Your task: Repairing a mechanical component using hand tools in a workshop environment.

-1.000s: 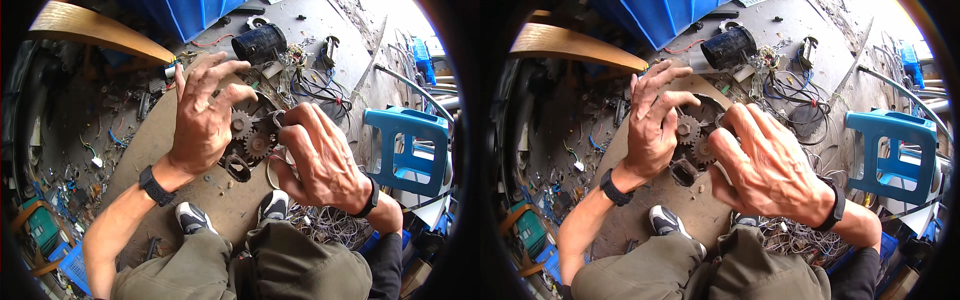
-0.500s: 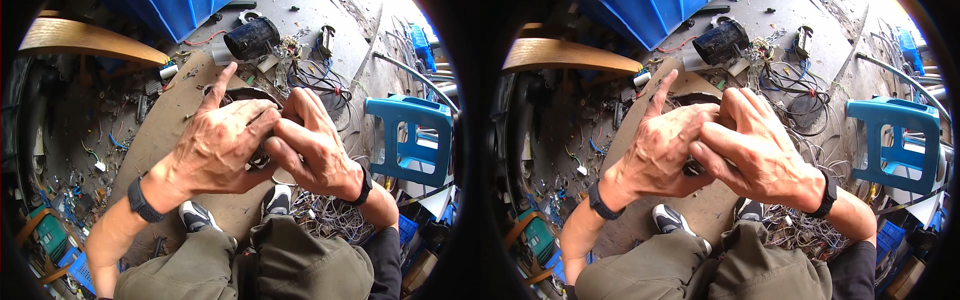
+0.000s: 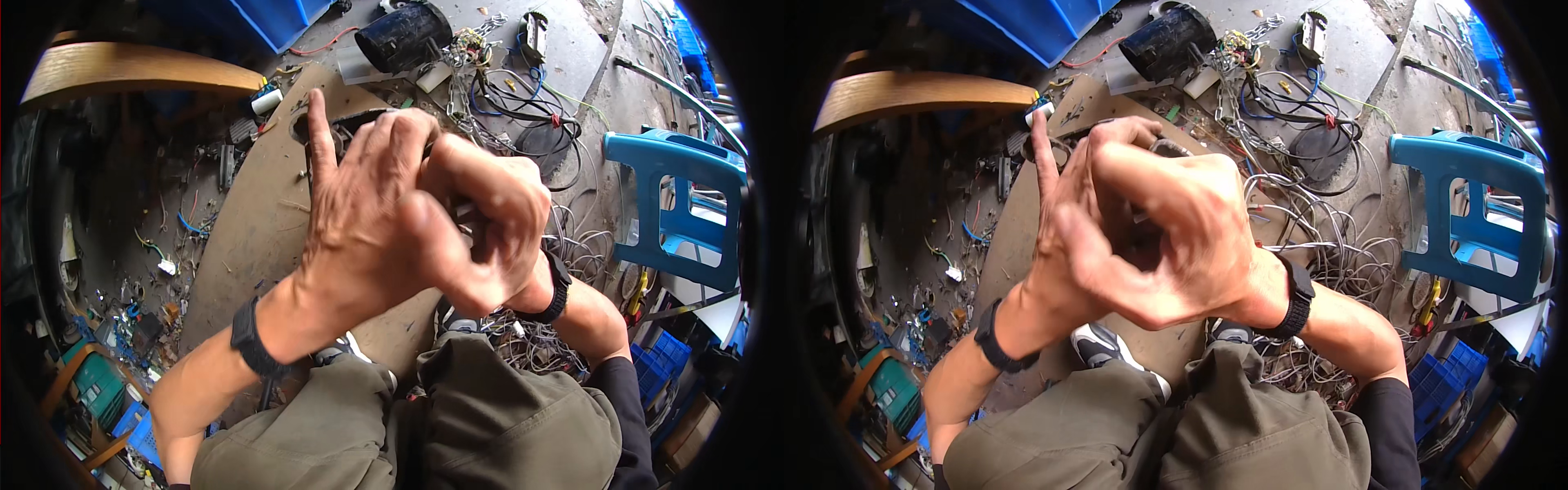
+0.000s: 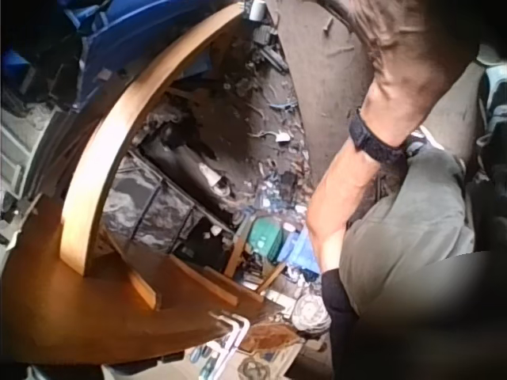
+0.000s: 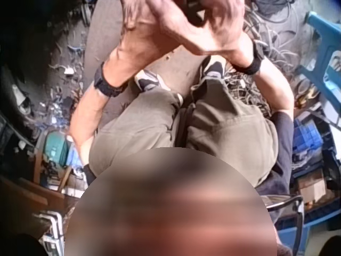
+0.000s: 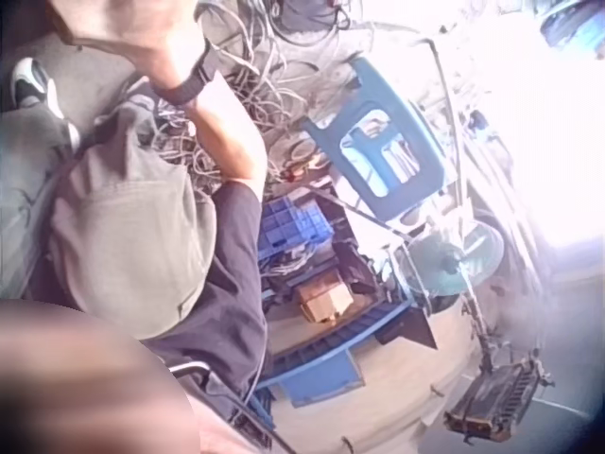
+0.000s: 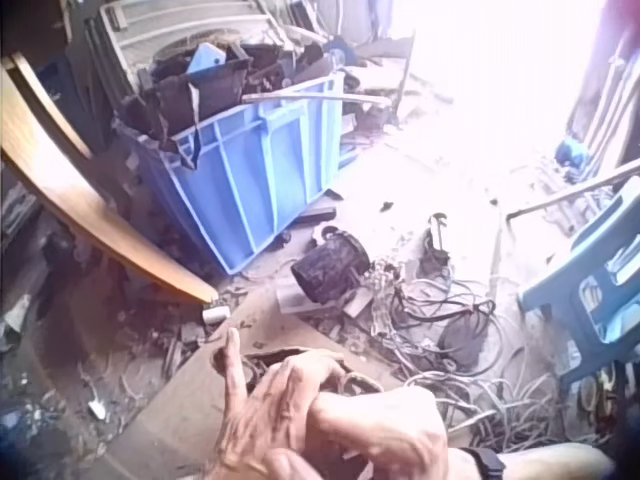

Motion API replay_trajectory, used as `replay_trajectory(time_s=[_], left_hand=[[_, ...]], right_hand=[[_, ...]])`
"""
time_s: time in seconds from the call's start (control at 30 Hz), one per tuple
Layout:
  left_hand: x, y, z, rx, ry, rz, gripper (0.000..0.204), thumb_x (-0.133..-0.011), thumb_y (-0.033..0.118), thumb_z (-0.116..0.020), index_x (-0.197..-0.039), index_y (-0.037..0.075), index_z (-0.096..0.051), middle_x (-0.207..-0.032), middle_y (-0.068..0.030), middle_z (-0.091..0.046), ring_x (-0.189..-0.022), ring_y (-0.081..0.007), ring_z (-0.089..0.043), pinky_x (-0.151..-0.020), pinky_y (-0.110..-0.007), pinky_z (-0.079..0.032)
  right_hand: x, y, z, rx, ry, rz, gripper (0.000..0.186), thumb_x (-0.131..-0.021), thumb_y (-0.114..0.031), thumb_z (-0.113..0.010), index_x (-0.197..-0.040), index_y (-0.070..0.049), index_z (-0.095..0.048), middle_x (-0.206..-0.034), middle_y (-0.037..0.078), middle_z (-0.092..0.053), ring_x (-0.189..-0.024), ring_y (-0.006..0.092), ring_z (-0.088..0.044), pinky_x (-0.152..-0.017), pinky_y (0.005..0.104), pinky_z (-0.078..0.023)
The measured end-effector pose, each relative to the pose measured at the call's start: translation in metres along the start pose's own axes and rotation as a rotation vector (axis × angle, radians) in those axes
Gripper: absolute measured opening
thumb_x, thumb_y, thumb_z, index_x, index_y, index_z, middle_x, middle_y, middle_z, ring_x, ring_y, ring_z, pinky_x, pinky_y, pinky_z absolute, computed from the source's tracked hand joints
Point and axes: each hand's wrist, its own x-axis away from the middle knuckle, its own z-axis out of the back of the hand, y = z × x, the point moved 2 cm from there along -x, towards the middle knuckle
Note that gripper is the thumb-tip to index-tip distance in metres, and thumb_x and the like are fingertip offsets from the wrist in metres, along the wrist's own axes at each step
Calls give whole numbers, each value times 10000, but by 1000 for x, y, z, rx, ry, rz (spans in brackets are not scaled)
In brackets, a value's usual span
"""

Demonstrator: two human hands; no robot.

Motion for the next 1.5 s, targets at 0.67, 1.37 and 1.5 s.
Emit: replay_trajectory(time_s=[0.67, 1.37, 1.5], left_hand=[[10, -21, 4, 177, -50, -71, 425, -820, 389, -843, -1108, 91, -747, -1227, -114, -730, -1339, -320, -608, -1257, -654, 75], [1, -14, 11, 268, -205, -38, 296, -858, 165, -828, -1127, 287, -841, -1511, -97, -628, -1503, -297, -479, -1255, -557, 233], [3, -15, 10, 271, -198, -41, 294, -850, 160, -831, -1116, 284, -843, -1515, -93, -625, -1499, -312, -485, -1257, -562, 227]], right_hand=[[-7, 8, 8, 452, -128, 538, 234, -762, -255, -730, -765, -57, -604, -829, 117, -533, -801, 299, -470, -757, 428, -381], [181, 166, 39, 772, -664, -274, 925, -705, -301, -898, -1514, -94, -500, -1351, 204, -527, -1244, 373, -568, -1032, 486, -486], [173, 154, 37, 845, -831, -382, 893, -686, -186, -850, -1504, -71, -510, -1278, 268, -534, -1171, 402, -591, -984, 468, -506]])
